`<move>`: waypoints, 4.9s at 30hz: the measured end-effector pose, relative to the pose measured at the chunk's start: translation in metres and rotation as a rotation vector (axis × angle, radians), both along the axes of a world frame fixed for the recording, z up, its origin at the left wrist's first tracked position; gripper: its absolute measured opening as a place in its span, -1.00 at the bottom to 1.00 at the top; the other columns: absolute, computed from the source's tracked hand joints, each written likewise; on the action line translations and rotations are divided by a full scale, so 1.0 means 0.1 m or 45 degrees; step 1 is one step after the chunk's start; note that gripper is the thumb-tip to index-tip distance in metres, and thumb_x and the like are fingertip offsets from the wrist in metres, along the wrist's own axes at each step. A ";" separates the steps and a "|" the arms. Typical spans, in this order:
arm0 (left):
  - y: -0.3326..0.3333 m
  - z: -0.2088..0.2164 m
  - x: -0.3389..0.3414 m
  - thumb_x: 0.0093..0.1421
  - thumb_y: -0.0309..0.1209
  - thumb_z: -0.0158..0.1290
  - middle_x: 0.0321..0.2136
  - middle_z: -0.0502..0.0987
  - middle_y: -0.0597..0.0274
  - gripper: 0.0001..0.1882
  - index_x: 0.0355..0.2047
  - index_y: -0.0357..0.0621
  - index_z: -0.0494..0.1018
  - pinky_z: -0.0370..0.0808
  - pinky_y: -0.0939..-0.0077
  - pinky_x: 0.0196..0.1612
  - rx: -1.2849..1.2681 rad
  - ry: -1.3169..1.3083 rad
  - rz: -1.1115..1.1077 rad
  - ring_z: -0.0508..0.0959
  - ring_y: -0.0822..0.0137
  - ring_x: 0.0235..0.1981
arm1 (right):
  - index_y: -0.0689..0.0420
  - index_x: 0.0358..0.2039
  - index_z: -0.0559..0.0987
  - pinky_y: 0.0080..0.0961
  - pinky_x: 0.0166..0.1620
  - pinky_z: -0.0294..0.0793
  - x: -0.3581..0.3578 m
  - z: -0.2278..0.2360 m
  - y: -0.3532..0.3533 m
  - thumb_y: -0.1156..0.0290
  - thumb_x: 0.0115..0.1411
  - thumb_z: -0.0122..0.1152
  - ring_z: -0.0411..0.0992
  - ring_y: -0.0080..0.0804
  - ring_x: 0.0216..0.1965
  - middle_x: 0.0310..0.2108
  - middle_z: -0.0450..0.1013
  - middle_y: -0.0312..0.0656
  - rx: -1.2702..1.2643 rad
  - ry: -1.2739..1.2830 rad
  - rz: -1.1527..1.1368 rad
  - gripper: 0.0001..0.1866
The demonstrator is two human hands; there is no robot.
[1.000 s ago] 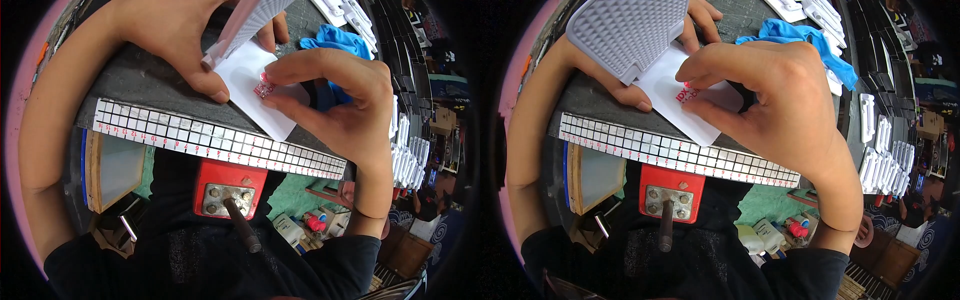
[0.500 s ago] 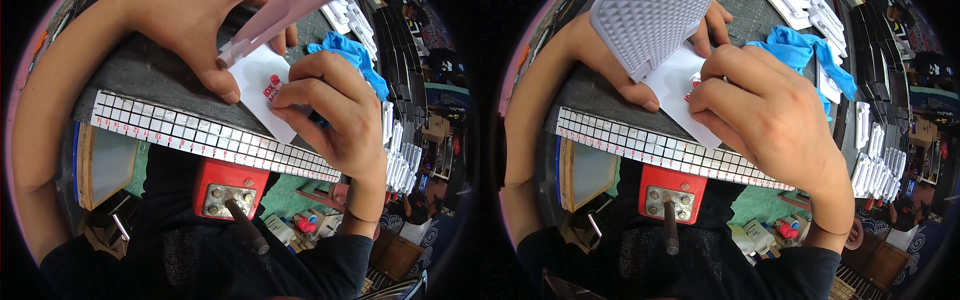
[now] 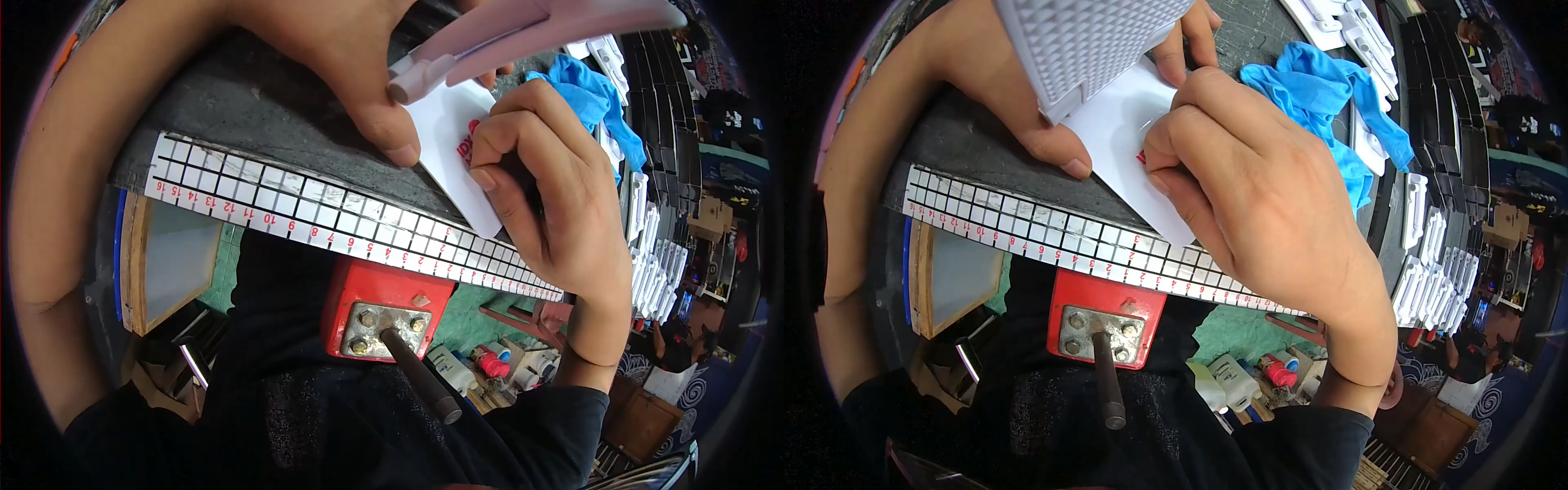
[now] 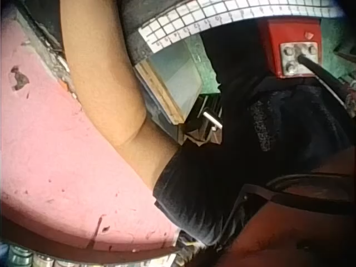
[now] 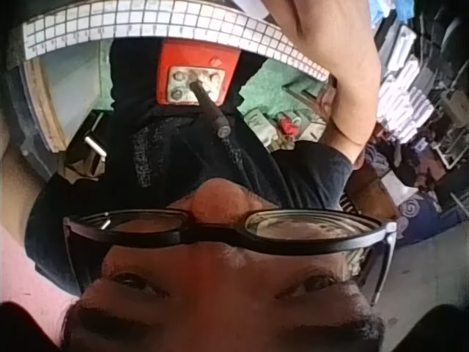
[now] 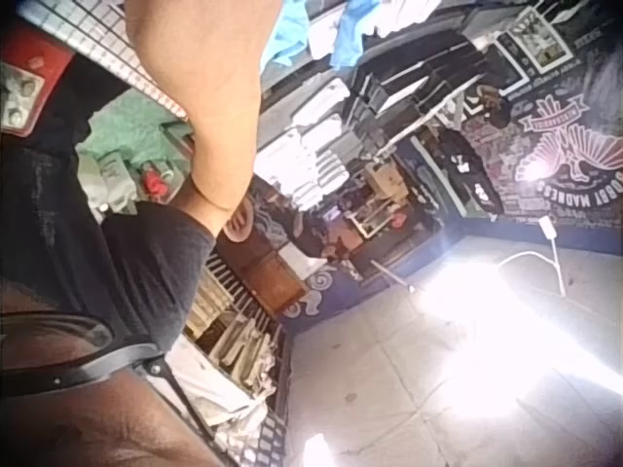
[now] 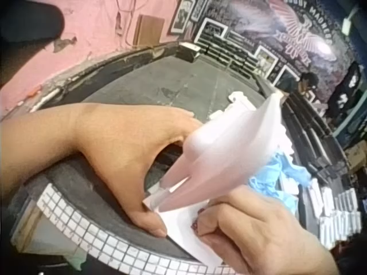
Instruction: The recorder is assembling and cleaning white plastic promotional stands by applying stickers and wiping them with a blue cloth.
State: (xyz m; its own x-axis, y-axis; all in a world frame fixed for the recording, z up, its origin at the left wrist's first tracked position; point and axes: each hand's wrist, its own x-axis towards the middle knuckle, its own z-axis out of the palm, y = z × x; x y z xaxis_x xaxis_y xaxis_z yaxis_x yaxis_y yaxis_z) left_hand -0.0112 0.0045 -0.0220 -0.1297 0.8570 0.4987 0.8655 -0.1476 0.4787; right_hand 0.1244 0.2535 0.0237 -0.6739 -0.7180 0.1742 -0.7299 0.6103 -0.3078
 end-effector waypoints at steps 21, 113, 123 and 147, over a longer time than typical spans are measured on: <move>-0.05 0.25 0.26 -0.11 -0.25 0.63 -0.10 0.76 0.08 -0.35 -0.02 -0.22 0.65 0.61 0.38 0.13 -0.106 -0.211 -0.077 0.73 0.23 -0.07 | 0.24 -0.26 0.52 -0.40 -0.20 0.45 -0.08 0.00 0.02 0.54 0.28 0.28 0.43 -0.13 -0.31 -0.22 0.42 -0.07 -0.001 -0.055 0.030 -0.91; 0.02 0.20 0.06 -0.26 -0.13 0.72 0.23 0.59 0.18 -0.17 0.05 -0.01 0.64 -0.08 -0.28 0.62 -0.277 -0.267 0.027 0.37 -0.08 0.50 | 0.21 -0.40 0.76 0.00 -0.06 0.67 0.23 -0.25 -0.24 0.51 0.16 0.34 0.68 0.11 -0.16 -0.23 0.65 0.05 -0.157 0.342 -0.411 -0.91; 0.00 0.26 0.15 -0.27 -0.42 0.70 0.24 0.61 0.12 -0.24 0.03 -0.13 0.69 0.28 -0.08 0.55 -0.336 -0.326 0.122 0.34 -0.09 0.53 | 0.26 -0.35 0.74 -0.05 -0.01 0.68 0.22 -0.28 -0.18 0.49 0.09 0.38 0.68 0.09 -0.09 -0.19 0.66 0.09 -0.136 0.512 -0.551 -0.87; 0.18 0.25 0.66 0.58 -0.36 -0.04 -0.02 0.60 0.03 -0.38 0.54 -0.30 0.11 0.46 0.24 0.26 0.114 -0.453 0.365 0.59 0.23 0.07 | 0.06 0.02 0.81 -0.06 0.19 0.56 0.10 -0.65 0.53 0.56 0.25 0.24 0.56 0.05 0.10 -0.08 0.56 0.02 -0.464 0.455 -0.816 -0.63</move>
State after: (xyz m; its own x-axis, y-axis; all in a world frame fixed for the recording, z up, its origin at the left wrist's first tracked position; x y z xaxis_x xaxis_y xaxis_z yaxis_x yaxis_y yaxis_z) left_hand 0.0551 0.0229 0.0027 -0.5313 0.7174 0.4506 0.6619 0.0195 0.7494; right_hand 0.1344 0.3068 -0.0417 -0.7937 -0.0690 0.6044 -0.3649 0.8490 -0.3823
